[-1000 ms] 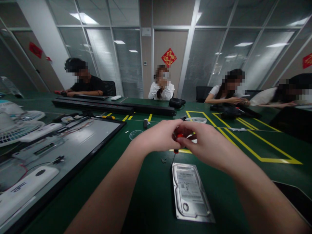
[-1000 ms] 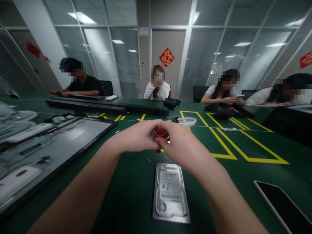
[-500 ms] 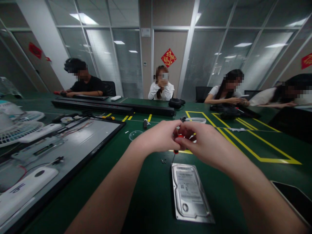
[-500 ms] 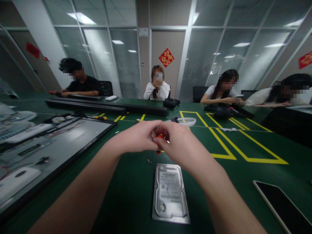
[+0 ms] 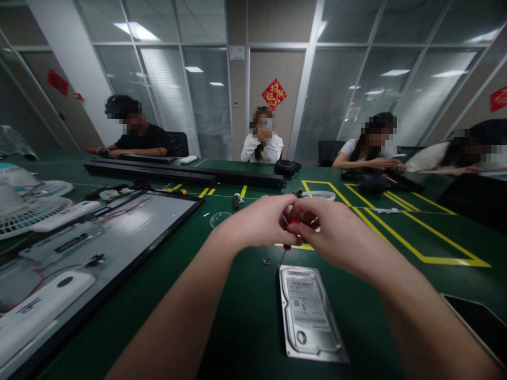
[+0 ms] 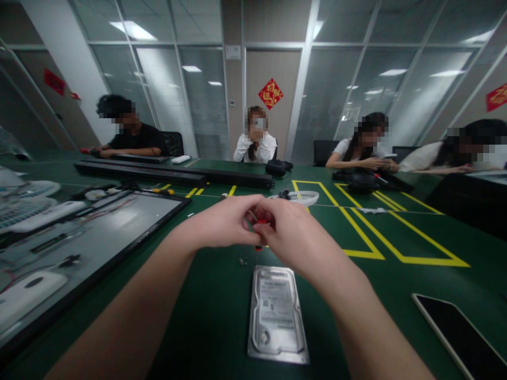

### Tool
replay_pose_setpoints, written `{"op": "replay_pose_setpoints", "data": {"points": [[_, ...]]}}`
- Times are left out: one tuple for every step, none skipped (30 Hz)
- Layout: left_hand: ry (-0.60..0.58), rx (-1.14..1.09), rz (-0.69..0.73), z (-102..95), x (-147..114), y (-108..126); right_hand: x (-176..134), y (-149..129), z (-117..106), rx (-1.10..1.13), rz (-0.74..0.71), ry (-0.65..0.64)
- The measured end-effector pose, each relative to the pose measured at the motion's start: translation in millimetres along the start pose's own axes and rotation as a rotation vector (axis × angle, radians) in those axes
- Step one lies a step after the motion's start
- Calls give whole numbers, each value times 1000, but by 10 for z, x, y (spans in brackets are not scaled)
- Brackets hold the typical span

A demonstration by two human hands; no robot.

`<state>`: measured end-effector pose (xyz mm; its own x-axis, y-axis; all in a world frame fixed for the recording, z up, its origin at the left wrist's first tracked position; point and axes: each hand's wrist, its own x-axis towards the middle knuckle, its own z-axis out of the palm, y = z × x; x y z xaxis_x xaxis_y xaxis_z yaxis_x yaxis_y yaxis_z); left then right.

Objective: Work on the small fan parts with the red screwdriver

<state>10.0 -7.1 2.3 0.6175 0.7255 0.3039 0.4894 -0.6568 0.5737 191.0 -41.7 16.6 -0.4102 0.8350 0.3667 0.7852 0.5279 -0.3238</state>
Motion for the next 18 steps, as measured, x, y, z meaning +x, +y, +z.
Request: {"op": "replay_pose_setpoints", "data": {"points": [[-5, 3, 2, -3, -2, 5, -1, 5, 1, 14, -8, -10], [-10, 3, 4, -4, -3, 9, -3, 7, 1, 32, -15, -19], [-13, -2, 7, -2, -3, 8, -5, 6, 1, 50, -18, -26], [-12, -12, 9, 2, 0, 5, -6, 1, -1, 62, -15, -25], [-9, -23, 11, 8, 3, -2, -7, -7, -2, 65, -8, -20], [-5, -29, 11, 14, 7, -11, -7, -15, -2, 57, 2, -10], [-1, -28, 10, 20, 11, -20, -6, -22, -3, 43, 12, -1], [0, -20, 6, 24, 13, -28, -4, -28, -3, 26, 21, 6], [-1, -8, 3, 25, 12, -33, -2, -29, -4, 7, 27, 6], [-4, 1, 1, 22, 10, -34, -1, -28, -5, -6, 28, 2], [-4, 6, 2, 18, 5, -31, 1, -25, -8, -12, 25, -6], [-6, 5, 5, 11, 0, -26, 1, -20, -13, -9, 19, -13], [-7, 1, 9, 5, -4, -20, 0, -16, -19, -1, 13, -22], [-11, -1, 11, -1, -7, -15, 0, -14, -26, 9, 6, -30], [-14, -3, 13, -5, -8, -11, -2, -15, -32, 14, 1, -36], [-15, -3, 13, -7, -7, -9, -3, -17, -37, 18, -3, -39], [-14, -3, 12, -7, -4, -8, -3, -21, -39, 18, -3, -39], [-10, 0, 11, -5, 0, -9, -4, -26, -37, 13, 2, -35]]}}
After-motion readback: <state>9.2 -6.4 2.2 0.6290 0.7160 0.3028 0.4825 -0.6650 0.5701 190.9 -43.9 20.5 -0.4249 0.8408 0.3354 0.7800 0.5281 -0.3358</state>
